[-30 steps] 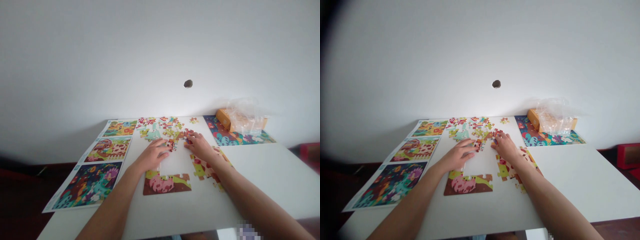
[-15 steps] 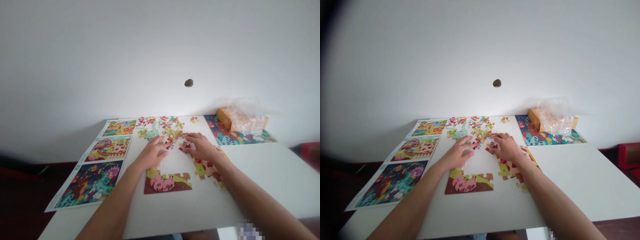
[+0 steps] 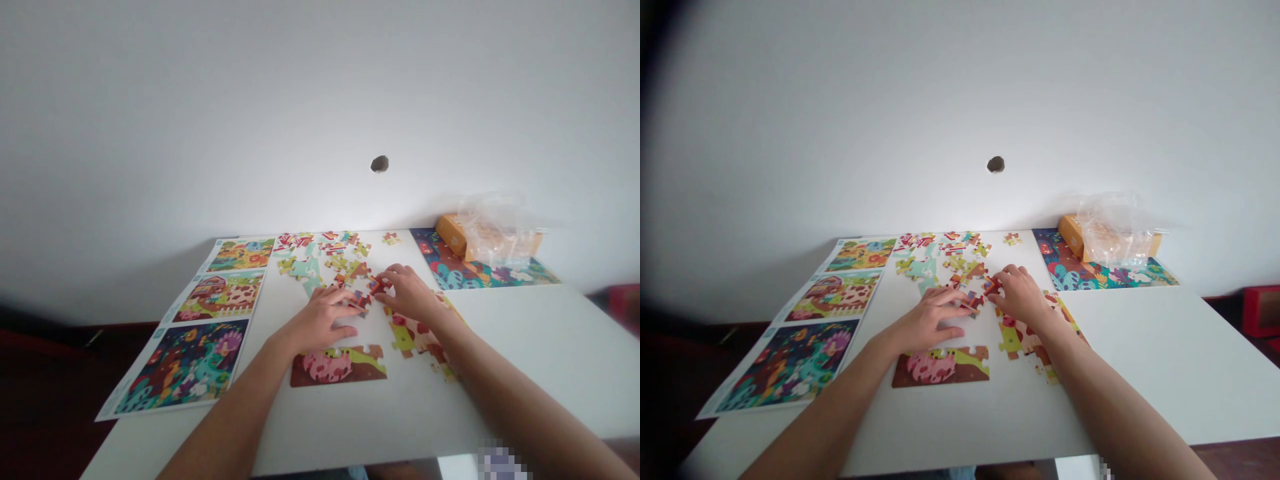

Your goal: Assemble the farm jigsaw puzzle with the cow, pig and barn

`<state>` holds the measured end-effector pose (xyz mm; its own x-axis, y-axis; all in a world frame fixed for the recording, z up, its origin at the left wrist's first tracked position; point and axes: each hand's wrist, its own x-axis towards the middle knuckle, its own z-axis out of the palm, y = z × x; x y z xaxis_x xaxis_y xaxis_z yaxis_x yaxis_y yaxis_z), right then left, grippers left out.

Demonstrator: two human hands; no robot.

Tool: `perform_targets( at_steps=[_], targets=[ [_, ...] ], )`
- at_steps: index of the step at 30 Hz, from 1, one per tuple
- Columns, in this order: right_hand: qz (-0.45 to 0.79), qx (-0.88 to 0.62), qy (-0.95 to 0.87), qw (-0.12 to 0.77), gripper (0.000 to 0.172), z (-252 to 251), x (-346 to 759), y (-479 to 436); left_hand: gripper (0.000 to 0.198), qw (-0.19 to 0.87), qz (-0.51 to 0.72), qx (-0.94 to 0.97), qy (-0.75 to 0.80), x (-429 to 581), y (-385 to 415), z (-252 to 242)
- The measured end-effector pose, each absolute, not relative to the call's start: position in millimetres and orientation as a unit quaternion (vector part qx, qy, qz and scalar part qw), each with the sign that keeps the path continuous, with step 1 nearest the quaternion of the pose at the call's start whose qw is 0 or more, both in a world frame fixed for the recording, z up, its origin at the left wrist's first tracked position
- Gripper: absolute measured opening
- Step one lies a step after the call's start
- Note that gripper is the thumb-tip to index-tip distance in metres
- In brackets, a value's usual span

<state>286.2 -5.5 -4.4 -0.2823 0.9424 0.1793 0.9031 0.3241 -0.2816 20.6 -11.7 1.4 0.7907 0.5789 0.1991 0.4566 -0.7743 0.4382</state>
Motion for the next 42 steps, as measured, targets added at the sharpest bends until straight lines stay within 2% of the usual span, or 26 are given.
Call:
perform_targets(
  at_steps=[4, 7, 12, 17, 28, 35, 42],
  targets=[
    [0.076, -0.595, -0.786, 0.149, 0.030, -3.4, 290.0, -3.4, 0.019, 0.239, 0.204, 0.911, 0.266, 16.0, -6.3, -4.1],
    [0.080, -0.613, -0.775, 0.136, 0.031, -1.2, 289.6, -3.8, 0.015, 0.266, 0.232, 0.902, 0.246, 13.2, -3.3, -6.7],
    [0.077, -0.615, -0.777, 0.110, 0.043, 0.3, 281.0, -9.3, 0.013, 0.275, 0.238, 0.897, 0.251, 12.2, -1.7, -6.8],
    [0.100, -0.599, -0.787, 0.107, 0.046, 0.8, 272.7, -12.9, 0.006, 0.258, 0.235, 0.893, 0.283, 13.2, -0.5, -7.3],
    [0.131, -0.571, -0.799, 0.138, 0.039, -0.8, 274.8, -11.0, 0.031, 0.197, 0.207, 0.906, 0.312, 17.8, -4.0, -5.9],
    [0.149, -0.540, -0.815, 0.149, 0.039, -0.3, 269.7, -13.8, 0.019, 0.196, 0.203, 0.905, 0.319, 6.6, -0.4, 0.9],
    [0.131, -0.540, -0.820, 0.136, 0.048, 1.0, 262.0, -13.9, 0.021, 0.216, 0.200, 0.898, 0.328, 4.7, 0.2, 2.9]
  ],
)
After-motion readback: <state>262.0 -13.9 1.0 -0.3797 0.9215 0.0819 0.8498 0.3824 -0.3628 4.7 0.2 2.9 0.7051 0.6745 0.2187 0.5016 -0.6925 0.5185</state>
